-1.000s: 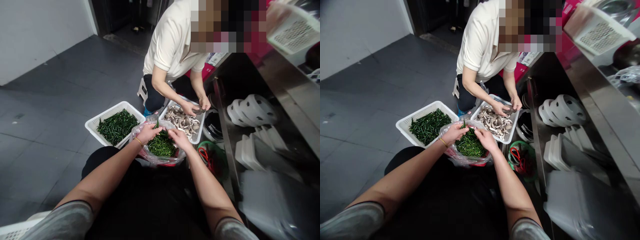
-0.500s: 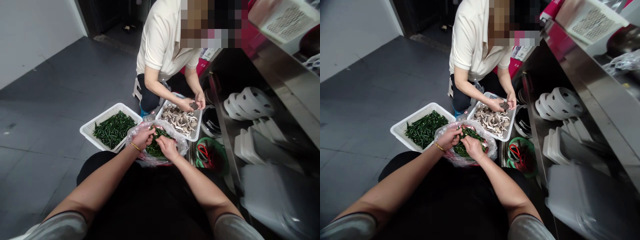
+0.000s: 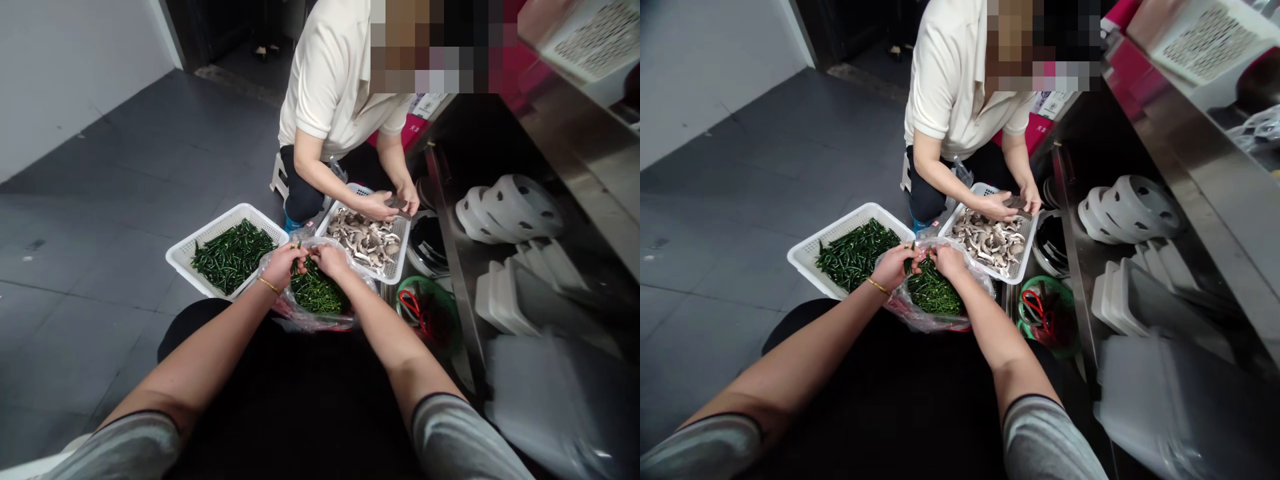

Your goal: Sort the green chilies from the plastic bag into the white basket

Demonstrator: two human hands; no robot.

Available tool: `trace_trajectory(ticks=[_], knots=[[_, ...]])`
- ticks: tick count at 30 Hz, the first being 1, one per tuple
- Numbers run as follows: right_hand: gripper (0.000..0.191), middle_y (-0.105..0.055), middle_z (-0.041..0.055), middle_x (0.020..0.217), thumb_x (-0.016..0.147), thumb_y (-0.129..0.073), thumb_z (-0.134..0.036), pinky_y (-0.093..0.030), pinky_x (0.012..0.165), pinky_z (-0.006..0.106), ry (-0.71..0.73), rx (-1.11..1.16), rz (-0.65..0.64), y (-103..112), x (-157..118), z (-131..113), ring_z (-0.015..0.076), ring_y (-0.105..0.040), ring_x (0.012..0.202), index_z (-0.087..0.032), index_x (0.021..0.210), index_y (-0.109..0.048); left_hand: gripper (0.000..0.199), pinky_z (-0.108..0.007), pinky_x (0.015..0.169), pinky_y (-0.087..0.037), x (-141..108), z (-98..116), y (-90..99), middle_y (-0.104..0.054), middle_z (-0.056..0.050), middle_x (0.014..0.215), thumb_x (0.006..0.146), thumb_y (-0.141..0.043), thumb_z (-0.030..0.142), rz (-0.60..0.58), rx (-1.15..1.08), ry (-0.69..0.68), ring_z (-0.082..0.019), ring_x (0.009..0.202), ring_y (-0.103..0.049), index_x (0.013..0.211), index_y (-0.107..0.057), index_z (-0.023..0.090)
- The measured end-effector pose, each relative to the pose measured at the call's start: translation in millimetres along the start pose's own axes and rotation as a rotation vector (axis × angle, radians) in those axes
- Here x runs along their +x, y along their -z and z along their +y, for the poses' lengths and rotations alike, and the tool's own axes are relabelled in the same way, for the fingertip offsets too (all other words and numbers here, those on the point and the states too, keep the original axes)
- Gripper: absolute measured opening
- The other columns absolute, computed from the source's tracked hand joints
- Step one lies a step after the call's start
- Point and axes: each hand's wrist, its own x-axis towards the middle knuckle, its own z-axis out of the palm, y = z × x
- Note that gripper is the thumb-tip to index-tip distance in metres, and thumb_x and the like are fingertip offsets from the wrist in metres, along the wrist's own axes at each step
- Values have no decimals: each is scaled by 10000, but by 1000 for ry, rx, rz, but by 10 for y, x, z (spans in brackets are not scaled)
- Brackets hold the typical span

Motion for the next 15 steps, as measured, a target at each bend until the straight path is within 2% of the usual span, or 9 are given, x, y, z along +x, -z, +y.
trace_trajectory(ticks=[3, 5, 8, 10, 12, 15], knots=[[226, -682, 109, 947, 870, -530, -337, -437, 759, 317, 9, 18, -13, 49, 69, 60, 238, -619, 882, -194, 916, -699, 190, -201, 430, -392, 20, -60, 1, -441, 67, 486, 597, -700, 239, -17, 66, -49, -50, 410, -391, 652, -539, 155], [177, -680, 87, 831, 847, -554, -307, -424, 735, 297, 24, 114, 78, 169, -22, 164, 215, -612, 811, -187, 790, -671, 205, -201, 411, -346, 34, -101, -1, -448, 64, 493, 607, -719, 277, -39, 147, -61, -50, 404, -369, 687, -579, 150], [203, -623, 30, 669, 828, -567, -317, -405, 658, 261, 95, 416, 258, 361, -271, 244, 159, -559, 659, -186, 674, -576, 250, -211, 413, -300, 37, -136, -29, -536, 40, 589, 621, -727, 299, -79, 320, -116, -50, 422, -362, 795, -641, 142], [264, -559, -6, 581, 810, -581, -373, -385, 594, 240, 133, 644, 317, 416, -444, 205, 126, -501, 575, -192, 629, -517, 219, -217, 455, -314, 16, -125, -61, -546, 38, 605, 630, -727, 302, -156, 454, -189, -59, 460, -380, 759, -647, 144], [320, -504, -31, 519, 781, -596, -441, -362, 526, 227, 133, 885, 280, 402, -583, 149, 103, -442, 498, -199, 610, -476, 187, -224, 522, -349, -25, -80, -89, -524, 36, 576, 646, -718, 305, -290, 578, -279, -78, 516, -418, 646, -622, 145], [371, -470, -52, 469, 732, -614, -523, -325, 437, 215, 88, 1252, 86, 325, -715, 189, 83, -380, 405, -210, 625, -446, 183, -236, 639, -394, -101, 24, -97, -575, 9, 637, 657, -713, 308, -490, 680, -386, -117, 653, -506, 628, -636, 145]])
